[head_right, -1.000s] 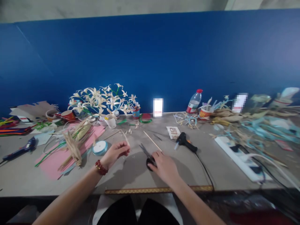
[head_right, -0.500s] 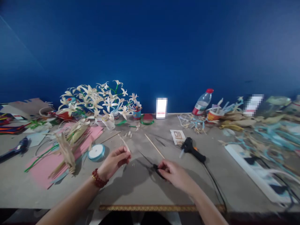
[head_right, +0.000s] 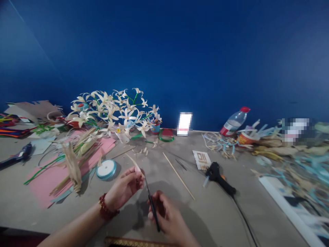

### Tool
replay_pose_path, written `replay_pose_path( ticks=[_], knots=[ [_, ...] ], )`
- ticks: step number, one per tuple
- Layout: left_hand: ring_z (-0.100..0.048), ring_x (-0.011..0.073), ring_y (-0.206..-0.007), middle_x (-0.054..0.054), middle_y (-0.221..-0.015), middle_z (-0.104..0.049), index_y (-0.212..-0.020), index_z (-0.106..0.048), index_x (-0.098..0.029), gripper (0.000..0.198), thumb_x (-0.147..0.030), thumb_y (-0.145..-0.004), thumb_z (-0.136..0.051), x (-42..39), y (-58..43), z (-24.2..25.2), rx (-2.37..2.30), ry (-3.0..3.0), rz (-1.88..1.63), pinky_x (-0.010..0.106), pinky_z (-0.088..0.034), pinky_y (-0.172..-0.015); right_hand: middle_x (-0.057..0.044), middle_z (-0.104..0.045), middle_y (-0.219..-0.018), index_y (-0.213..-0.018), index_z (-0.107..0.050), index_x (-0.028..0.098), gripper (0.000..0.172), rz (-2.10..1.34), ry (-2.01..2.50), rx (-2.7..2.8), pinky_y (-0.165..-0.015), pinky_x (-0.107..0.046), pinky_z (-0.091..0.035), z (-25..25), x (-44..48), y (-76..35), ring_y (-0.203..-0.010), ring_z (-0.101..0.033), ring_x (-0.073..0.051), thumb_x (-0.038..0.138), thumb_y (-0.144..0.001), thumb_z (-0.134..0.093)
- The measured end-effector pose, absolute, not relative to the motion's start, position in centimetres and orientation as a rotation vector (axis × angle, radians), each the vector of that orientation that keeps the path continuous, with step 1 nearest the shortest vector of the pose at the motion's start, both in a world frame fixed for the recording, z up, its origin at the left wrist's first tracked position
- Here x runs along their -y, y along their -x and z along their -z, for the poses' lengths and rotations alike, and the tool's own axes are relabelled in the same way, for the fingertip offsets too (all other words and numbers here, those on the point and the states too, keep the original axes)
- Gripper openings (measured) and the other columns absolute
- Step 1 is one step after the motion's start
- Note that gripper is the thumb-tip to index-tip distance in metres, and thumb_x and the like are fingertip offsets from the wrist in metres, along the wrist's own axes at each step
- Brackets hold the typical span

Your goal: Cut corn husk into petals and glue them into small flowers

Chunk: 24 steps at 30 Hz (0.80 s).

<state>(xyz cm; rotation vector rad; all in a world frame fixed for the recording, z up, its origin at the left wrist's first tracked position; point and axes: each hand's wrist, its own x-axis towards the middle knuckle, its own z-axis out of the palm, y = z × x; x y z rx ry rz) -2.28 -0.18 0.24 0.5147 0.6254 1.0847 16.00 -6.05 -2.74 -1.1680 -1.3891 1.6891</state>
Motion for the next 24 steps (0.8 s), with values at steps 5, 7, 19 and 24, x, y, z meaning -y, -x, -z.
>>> replay_pose_path(
  ticks=[5,7,19,24],
  knots=[
    [-0.057,0.0098,-0.059,0.001,-0.066,-0.063,-0.071,-0.060,-0.014,0.015,-0.020,-0.075,-0.074,0.4,2.2,0.1,-0.645,-0.526,-1.082,0.022,-0.047,-0.059,-0.001,-0.055,-0.076,-0.085,-0.049,0.022,0.047,-1.613,1.186,1.392,-0.063,-0.026,-0.045,1.8,5.7,-14.9,-0.067,-0.054,-0.015,0.065,-0.072,-0.064],
    [-0.057,0.0096,-0.059,0.001,-0.066,-0.062,-0.071,-0.060,-0.014,0.016,-0.020,-0.075,-0.074,0.5,2.3,0.1,-0.645,-0.515,-1.083,0.022,-0.047,-0.059,0.000,-0.054,-0.075,-0.084,-0.049,0.022,0.048,-1.640,1.191,1.357,-0.061,-0.025,-0.045,1.5,5.6,-14.6,-0.065,-0.054,-0.015,0.066,-0.071,-0.064],
    [-0.056,0.0096,-0.059,0.001,-0.066,-0.062,-0.071,-0.059,-0.014,0.018,-0.024,-0.076,-0.073,0.7,2.7,-0.1,-0.639,-0.555,-1.064,0.022,-0.045,-0.060,0.001,-0.052,-0.069,-0.071,-0.045,0.022,0.055,-1.604,1.330,1.309,-0.059,-0.023,-0.042,1.5,5.8,-14.2,-0.061,-0.049,-0.013,0.072,-0.063,-0.066],
    [-0.056,0.0104,-0.061,0.001,-0.071,-0.062,-0.073,-0.057,-0.016,0.019,-0.025,-0.076,-0.073,0.8,2.9,-0.2,-0.665,-0.666,-1.063,0.022,-0.044,-0.061,0.004,-0.047,-0.061,-0.068,-0.041,0.022,0.054,-1.589,1.354,1.334,-0.054,-0.022,-0.037,1.6,6.4,-15.2,-0.054,-0.042,-0.010,0.071,-0.066,-0.065]
  ],
)
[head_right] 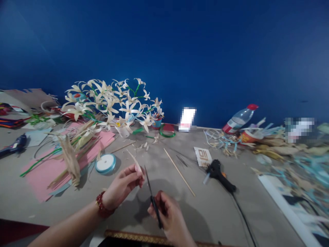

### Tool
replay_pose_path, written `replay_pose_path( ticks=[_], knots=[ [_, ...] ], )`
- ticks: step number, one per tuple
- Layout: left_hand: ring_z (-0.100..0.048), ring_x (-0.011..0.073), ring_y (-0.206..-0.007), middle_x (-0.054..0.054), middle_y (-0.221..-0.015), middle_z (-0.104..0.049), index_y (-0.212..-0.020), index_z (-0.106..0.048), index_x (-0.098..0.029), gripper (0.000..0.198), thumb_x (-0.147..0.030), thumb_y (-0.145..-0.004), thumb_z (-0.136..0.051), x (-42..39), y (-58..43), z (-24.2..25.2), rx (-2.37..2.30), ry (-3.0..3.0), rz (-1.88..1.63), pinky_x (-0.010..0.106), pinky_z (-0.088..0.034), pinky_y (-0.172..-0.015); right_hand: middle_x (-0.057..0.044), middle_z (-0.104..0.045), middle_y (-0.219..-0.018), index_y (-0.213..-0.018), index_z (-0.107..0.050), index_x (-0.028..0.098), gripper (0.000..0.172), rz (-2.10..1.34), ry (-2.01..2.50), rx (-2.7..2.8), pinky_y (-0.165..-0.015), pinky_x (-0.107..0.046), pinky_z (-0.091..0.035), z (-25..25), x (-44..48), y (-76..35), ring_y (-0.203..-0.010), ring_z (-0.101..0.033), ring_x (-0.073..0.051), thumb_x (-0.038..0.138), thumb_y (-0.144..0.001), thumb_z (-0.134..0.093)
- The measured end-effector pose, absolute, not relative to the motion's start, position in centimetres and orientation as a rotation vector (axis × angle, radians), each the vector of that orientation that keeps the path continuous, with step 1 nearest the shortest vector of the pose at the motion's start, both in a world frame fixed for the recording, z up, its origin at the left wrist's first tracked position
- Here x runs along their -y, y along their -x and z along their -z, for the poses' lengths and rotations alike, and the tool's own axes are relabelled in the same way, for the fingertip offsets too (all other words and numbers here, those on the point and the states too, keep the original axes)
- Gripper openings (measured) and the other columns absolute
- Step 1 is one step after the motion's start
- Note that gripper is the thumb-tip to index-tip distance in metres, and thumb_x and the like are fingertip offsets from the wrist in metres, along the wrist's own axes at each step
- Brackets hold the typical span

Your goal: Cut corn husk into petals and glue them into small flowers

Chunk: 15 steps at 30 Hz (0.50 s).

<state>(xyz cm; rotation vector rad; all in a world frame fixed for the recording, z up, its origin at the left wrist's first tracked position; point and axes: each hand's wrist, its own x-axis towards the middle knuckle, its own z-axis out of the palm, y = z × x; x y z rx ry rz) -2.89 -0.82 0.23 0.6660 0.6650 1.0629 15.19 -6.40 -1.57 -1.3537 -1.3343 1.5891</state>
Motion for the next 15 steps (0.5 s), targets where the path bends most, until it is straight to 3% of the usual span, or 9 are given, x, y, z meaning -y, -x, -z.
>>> replay_pose_path(
  ticks=[8,15],
  knots=[
    [-0.058,0.0125,-0.060,0.003,-0.067,-0.065,-0.068,-0.059,-0.015,0.028,-0.034,-0.068,-0.079,1.1,3.0,-1.1,-0.743,-0.935,-0.806,0.024,-0.046,-0.062,0.002,-0.053,-0.069,-0.074,-0.046,0.021,0.035,-1.653,1.376,1.431,-0.054,-0.021,-0.038,0.9,7.9,-17.2,-0.059,-0.045,-0.011,0.048,-0.074,-0.068],
    [-0.058,0.0118,-0.059,0.004,-0.065,-0.065,-0.068,-0.061,-0.014,0.028,-0.036,-0.068,-0.078,1.2,2.8,-1.0,-0.714,-1.004,-0.728,0.022,-0.044,-0.060,0.001,-0.053,-0.071,-0.074,-0.045,0.020,0.039,-1.651,1.397,1.446,-0.059,-0.022,-0.039,1.3,8.0,-17.1,-0.063,-0.046,-0.012,0.051,-0.072,-0.070]
  ],
)
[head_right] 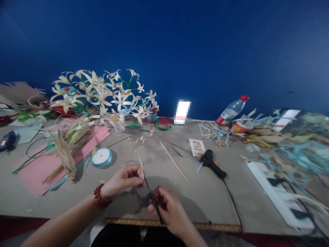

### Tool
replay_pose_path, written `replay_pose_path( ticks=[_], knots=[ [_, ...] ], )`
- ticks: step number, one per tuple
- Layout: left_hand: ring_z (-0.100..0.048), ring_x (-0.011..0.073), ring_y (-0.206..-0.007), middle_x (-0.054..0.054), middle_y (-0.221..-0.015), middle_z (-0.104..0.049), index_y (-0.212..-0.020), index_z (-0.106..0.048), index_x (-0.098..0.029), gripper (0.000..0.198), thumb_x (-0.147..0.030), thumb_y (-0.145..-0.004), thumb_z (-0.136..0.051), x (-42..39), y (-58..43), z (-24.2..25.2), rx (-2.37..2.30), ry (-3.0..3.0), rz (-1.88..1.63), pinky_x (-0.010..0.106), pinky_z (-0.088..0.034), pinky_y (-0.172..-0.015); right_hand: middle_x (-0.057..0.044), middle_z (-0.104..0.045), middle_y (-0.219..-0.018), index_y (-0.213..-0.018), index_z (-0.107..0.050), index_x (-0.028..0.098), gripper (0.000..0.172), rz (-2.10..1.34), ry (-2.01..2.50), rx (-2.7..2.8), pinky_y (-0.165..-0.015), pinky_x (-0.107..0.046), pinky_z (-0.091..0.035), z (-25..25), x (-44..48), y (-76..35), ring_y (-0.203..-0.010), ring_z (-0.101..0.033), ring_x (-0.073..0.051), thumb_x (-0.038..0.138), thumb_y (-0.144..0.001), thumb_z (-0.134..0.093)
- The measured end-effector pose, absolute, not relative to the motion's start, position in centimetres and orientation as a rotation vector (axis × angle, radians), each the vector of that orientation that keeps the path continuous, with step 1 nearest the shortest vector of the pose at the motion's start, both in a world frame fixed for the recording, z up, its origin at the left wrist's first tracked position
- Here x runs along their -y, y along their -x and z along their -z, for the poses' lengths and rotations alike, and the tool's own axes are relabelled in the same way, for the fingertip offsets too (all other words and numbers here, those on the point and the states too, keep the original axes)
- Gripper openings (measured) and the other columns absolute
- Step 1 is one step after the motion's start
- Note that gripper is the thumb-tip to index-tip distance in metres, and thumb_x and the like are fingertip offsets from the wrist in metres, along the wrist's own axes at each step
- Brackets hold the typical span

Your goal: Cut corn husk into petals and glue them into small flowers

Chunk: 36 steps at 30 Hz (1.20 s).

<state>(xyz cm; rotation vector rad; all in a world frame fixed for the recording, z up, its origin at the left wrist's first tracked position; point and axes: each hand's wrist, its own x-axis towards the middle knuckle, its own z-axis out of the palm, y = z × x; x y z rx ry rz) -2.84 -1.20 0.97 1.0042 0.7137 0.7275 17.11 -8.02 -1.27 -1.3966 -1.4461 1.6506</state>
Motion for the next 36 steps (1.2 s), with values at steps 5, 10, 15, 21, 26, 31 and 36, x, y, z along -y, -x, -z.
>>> replay_pose_path(
  ticks=[5,10,15,21,26,31,36],
  knots=[
    [-0.058,0.0121,-0.061,0.003,-0.068,-0.064,-0.070,-0.061,-0.015,0.026,-0.035,-0.069,-0.077,1.09,3.08,-0.46,-0.708,-1.018,-0.733,0.022,-0.045,-0.061,0.002,-0.052,-0.070,-0.072,-0.043,0.021,0.044,-1.707,1.381,1.374,-0.057,-0.022,-0.040,1.10,7.94,-16.83,-0.060,-0.047,-0.012,0.057,-0.070,-0.069],
    [-0.057,0.0116,-0.061,0.003,-0.068,-0.063,-0.070,-0.061,-0.014,0.023,-0.033,-0.071,-0.075,1.11,3.18,-0.47,-0.704,-1.038,-0.718,0.022,-0.044,-0.061,0.002,-0.053,-0.067,-0.070,-0.043,0.021,0.045,-1.709,1.360,1.374,-0.058,-0.023,-0.040,0.87,7.85,-16.83,-0.060,-0.049,-0.013,0.059,-0.071,-0.067],
    [-0.057,0.0117,-0.062,0.003,-0.069,-0.063,-0.070,-0.061,-0.015,0.022,-0.032,-0.071,-0.075,1.08,3.16,-0.37,-0.702,-1.027,-0.718,0.022,-0.044,-0.062,0.001,-0.056,-0.067,-0.070,-0.044,0.021,0.045,-1.721,1.345,1.374,-0.058,-0.023,-0.042,1.02,7.75,-16.88,-0.060,-0.052,-0.013,0.059,-0.071,-0.068],
    [-0.057,0.0116,-0.061,0.002,-0.068,-0.062,-0.068,-0.061,-0.014,0.023,-0.032,-0.070,-0.076,1.09,3.15,-0.56,-0.724,-1.008,-0.699,0.023,-0.044,-0.061,0.002,-0.054,-0.066,-0.069,-0.043,0.021,0.048,-1.717,1.363,1.358,-0.056,-0.022,-0.038,1.36,7.76,-16.85,-0.059,-0.049,-0.012,0.063,-0.069,-0.067],
    [-0.056,0.0112,-0.061,0.001,-0.068,-0.060,-0.068,-0.060,-0.014,0.025,-0.033,-0.068,-0.077,1.11,3.15,-0.73,-0.717,-0.990,-0.698,0.023,-0.044,-0.061,0.002,-0.053,-0.064,-0.069,-0.044,0.021,0.047,-1.702,1.363,1.388,-0.056,-0.023,-0.036,1.48,7.89,-17.03,-0.058,-0.047,-0.012,0.063,-0.070,-0.066],
    [-0.055,0.0105,-0.060,0.001,-0.068,-0.060,-0.068,-0.059,-0.014,0.028,-0.034,-0.067,-0.078,1.04,3.01,-0.78,-0.702,-0.986,-0.692,0.022,-0.043,-0.061,0.002,-0.052,-0.066,-0.070,-0.043,0.021,0.045,-1.706,1.347,1.398,-0.056,-0.023,-0.035,1.20,7.80,-17.15,-0.060,-0.047,-0.012,0.060,-0.072,-0.066],
    [-0.055,0.0102,-0.062,0.001,-0.070,-0.060,-0.069,-0.059,-0.013,0.026,-0.032,-0.071,-0.076,1.04,3.07,-0.31,-0.679,-1.014,-0.685,0.022,-0.042,-0.062,0.003,-0.051,-0.065,-0.069,-0.044,0.021,0.040,-1.689,1.357,1.407,-0.054,-0.022,-0.034,1.41,7.77,-17.20,-0.059,-0.045,-0.011,0.051,-0.073,-0.069]
  ],
)
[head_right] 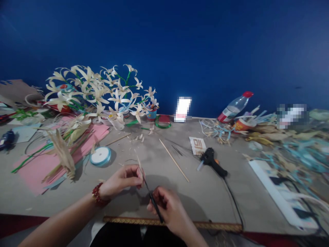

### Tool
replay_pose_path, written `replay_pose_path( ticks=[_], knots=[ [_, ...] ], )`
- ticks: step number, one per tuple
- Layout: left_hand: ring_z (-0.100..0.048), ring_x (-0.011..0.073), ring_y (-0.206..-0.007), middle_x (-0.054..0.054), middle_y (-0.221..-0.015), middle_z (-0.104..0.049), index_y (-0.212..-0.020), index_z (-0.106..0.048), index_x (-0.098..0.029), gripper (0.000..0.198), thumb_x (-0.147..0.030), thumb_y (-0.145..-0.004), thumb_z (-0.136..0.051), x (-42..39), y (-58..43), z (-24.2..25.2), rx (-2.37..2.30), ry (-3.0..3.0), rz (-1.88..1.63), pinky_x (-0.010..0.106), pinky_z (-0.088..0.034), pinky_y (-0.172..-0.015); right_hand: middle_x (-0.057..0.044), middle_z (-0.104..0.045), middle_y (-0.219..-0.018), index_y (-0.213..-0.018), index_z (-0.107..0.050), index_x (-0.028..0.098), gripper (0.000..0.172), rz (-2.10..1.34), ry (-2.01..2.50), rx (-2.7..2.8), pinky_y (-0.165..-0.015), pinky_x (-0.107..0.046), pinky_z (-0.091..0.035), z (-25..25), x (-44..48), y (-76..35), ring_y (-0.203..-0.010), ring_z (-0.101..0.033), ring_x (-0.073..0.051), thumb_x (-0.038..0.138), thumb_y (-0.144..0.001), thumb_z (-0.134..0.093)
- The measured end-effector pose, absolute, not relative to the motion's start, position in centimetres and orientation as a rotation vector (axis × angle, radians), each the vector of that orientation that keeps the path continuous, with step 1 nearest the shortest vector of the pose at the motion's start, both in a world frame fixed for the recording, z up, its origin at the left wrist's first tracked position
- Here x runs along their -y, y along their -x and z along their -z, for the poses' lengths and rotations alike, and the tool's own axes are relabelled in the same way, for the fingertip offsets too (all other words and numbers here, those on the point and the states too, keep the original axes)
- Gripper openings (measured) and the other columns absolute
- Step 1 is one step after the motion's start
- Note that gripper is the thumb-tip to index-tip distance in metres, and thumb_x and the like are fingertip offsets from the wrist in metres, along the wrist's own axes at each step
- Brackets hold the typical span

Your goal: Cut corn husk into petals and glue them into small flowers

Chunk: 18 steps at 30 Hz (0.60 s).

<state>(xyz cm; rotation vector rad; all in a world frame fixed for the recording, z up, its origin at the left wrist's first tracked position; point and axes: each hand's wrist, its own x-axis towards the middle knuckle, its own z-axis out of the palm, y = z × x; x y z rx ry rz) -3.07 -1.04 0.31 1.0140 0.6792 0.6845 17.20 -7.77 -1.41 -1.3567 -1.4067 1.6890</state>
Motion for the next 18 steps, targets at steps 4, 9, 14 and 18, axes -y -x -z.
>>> replay_pose_path(
  ticks=[4,9,14,18],
  knots=[
    [-0.055,0.0104,-0.063,0.001,-0.072,-0.060,-0.071,-0.059,-0.014,0.024,-0.031,-0.071,-0.076,1.08,3.14,0.16,-0.674,-1.007,-0.678,0.022,-0.043,-0.062,0.003,-0.051,-0.065,-0.069,-0.044,0.020,0.038,-1.668,1.374,1.424,-0.054,-0.022,-0.033,1.50,7.82,-17.23,-0.058,-0.043,-0.011,0.046,-0.071,-0.071],
    [-0.056,0.0105,-0.062,0.001,-0.071,-0.061,-0.071,-0.058,-0.014,0.026,-0.032,-0.070,-0.077,1.08,3.07,-0.02,-0.685,-0.999,-0.674,0.022,-0.043,-0.062,0.003,-0.053,-0.063,-0.068,-0.044,0.020,0.037,-1.693,1.361,1.389,-0.055,-0.022,-0.035,1.41,7.96,-17.34,-0.058,-0.047,-0.011,0.046,-0.073,-0.070],
    [-0.056,0.0104,-0.061,0.001,-0.068,-0.061,-0.070,-0.057,-0.014,0.027,-0.032,-0.070,-0.077,1.13,3.03,-0.56,-0.693,-0.994,-0.666,0.022,-0.043,-0.062,0.003,-0.050,-0.061,-0.067,-0.044,0.021,0.036,-1.643,1.363,1.414,-0.054,-0.022,-0.035,1.61,8.11,-17.53,-0.057,-0.046,-0.011,0.046,-0.074,-0.068],
    [-0.055,0.0107,-0.062,0.002,-0.068,-0.061,-0.070,-0.056,-0.014,0.028,-0.032,-0.070,-0.077,1.11,3.00,-0.74,-0.678,-0.980,-0.667,0.023,-0.043,-0.062,0.003,-0.051,-0.060,-0.066,-0.043,0.021,0.037,-1.654,1.366,1.405,-0.053,-0.021,-0.036,1.40,8.03,-17.76,-0.056,-0.046,-0.011,0.049,-0.074,-0.066]
  ],
)
